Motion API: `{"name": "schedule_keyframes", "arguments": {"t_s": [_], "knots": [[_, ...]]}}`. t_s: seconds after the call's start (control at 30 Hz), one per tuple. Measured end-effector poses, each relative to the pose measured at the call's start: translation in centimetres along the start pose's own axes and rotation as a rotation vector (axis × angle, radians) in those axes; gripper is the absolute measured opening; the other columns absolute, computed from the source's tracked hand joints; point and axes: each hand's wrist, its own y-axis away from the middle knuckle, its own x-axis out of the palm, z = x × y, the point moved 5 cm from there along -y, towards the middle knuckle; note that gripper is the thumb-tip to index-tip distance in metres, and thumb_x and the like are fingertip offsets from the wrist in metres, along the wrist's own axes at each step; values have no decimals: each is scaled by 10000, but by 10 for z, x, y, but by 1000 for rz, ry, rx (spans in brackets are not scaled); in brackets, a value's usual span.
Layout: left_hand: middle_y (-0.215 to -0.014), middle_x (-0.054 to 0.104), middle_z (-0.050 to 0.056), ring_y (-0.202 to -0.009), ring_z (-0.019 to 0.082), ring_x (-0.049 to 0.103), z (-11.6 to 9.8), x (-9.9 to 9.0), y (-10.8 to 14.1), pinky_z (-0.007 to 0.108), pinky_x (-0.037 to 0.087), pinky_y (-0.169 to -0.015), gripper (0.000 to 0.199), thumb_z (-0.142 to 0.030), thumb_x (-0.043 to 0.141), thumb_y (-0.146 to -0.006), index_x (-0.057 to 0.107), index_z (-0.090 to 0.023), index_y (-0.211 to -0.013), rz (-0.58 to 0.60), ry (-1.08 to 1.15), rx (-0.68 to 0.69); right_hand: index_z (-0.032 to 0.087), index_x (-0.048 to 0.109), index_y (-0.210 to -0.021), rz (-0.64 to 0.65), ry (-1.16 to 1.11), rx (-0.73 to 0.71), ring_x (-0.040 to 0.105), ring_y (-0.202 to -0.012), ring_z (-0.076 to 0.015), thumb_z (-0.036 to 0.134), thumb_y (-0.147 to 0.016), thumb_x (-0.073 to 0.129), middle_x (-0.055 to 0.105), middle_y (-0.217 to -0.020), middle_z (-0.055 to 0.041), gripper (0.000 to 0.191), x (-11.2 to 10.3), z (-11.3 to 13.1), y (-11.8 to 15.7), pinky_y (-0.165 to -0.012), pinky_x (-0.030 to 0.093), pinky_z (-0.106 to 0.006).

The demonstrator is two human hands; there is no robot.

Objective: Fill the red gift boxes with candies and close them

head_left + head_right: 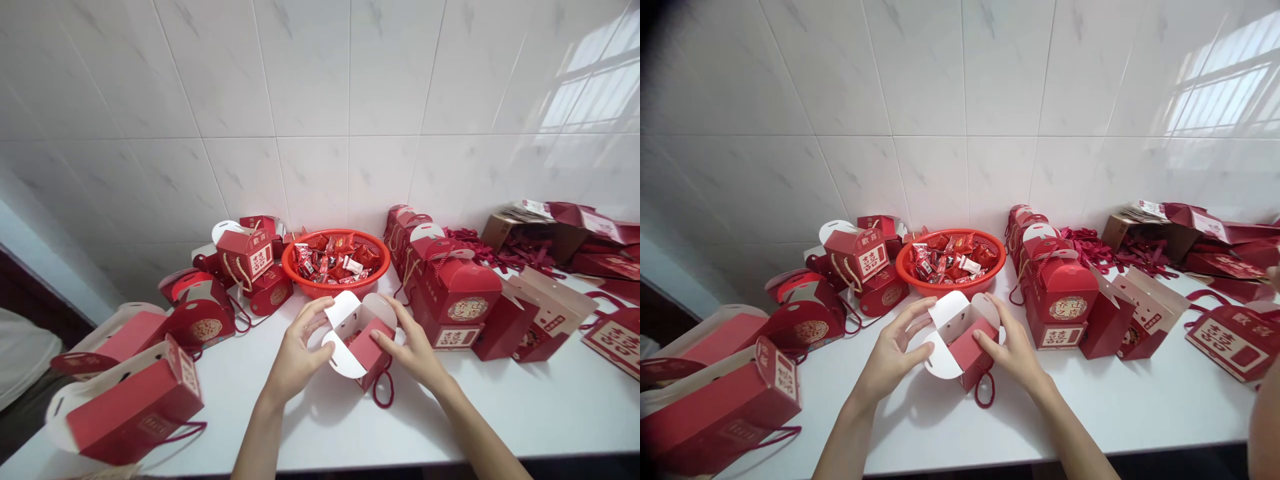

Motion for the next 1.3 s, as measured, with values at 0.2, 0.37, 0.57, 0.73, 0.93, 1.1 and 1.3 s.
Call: {"name": "schedule_keyframes", "arguments": {"t_s": [0.2, 0.37, 0.57, 0.73, 0.93, 1.1, 1.3], "knots": [[-1299, 651, 109, -1218, 264, 622, 5, 8, 17, 382, 487, -1063, 315, -235, 684, -844, 707, -218, -1157, 130, -44, 80, 247, 631, -1286, -41, 33, -48, 698, -1114, -231, 356, -1005, 548, 721, -1242, -66, 313, 6, 8, 13, -962, 561, -335], [-1172, 701, 102, -1102, 276, 653, 5, 9, 23, 388, 495, -1001, 456, -411, 725, -821, 686, -213, -1230, 300, -88, 72, 238, 667, -1247, -108, 72, -94, 672, -1162, -236, 344, -1019, 521, 714, -1244, -92, 291, 8, 7, 20, -1008, 545, -369], [-1206, 685, 90, -1141, 241, 643, 15, 16, 18, 380, 490, -1040, 289, -307, 644, -906, 697, -224, -1178, 133, -193, 40, 264, 728, -1235, -84, 115, -89, 666, -1213, -253, 383, -1022, 516, 689, -1309, -105, 324, 9, 7, 23, -1026, 551, -398], [-1411, 567, 92, -1323, 260, 545, 23, 25, 17, 393, 448, -1122, 403, -276, 656, -880, 652, -243, -1282, -7, -165, 25, 268, 716, -1285, -16, 138, -39, 618, -1296, -267, 441, -1056, 406, 628, -1411, -112, 422, 9, 5, 27, -1079, 522, -441], [-1496, 521, 108, -1400, 295, 479, 25, 38, 13, 471, 338, -1202, 392, -200, 536, -862, 739, -221, -1197, 83, -262, -99, 271, 534, -1468, -9, 200, 2, 457, -1448, -309, 458, -1022, 494, 436, -1588, -113, 485, 19, 6, 45, -1159, 436, -494], [-1424, 571, 101, -1346, 282, 526, 26, 46, 13, 441, 382, -1172, 379, -211, 527, -868, 739, -214, -1182, 22, -258, -141, 270, 304, -1561, -198, 286, 60, 330, -1510, -362, 462, -963, 611, 317, -1638, -147, 700, 22, 18, 75, -1138, 436, -552], [-1393, 565, 97, -1329, 285, 537, 28, 58, 17, 449, 400, -1159, 359, -303, 604, -896, 722, -249, -1231, 6, -271, -161, 273, 308, -1548, -323, 308, 130, 439, -1442, -357, 373, -961, 621, 398, -1582, -156, 672, 12, 29, 100, -1088, 488, -525]]}}
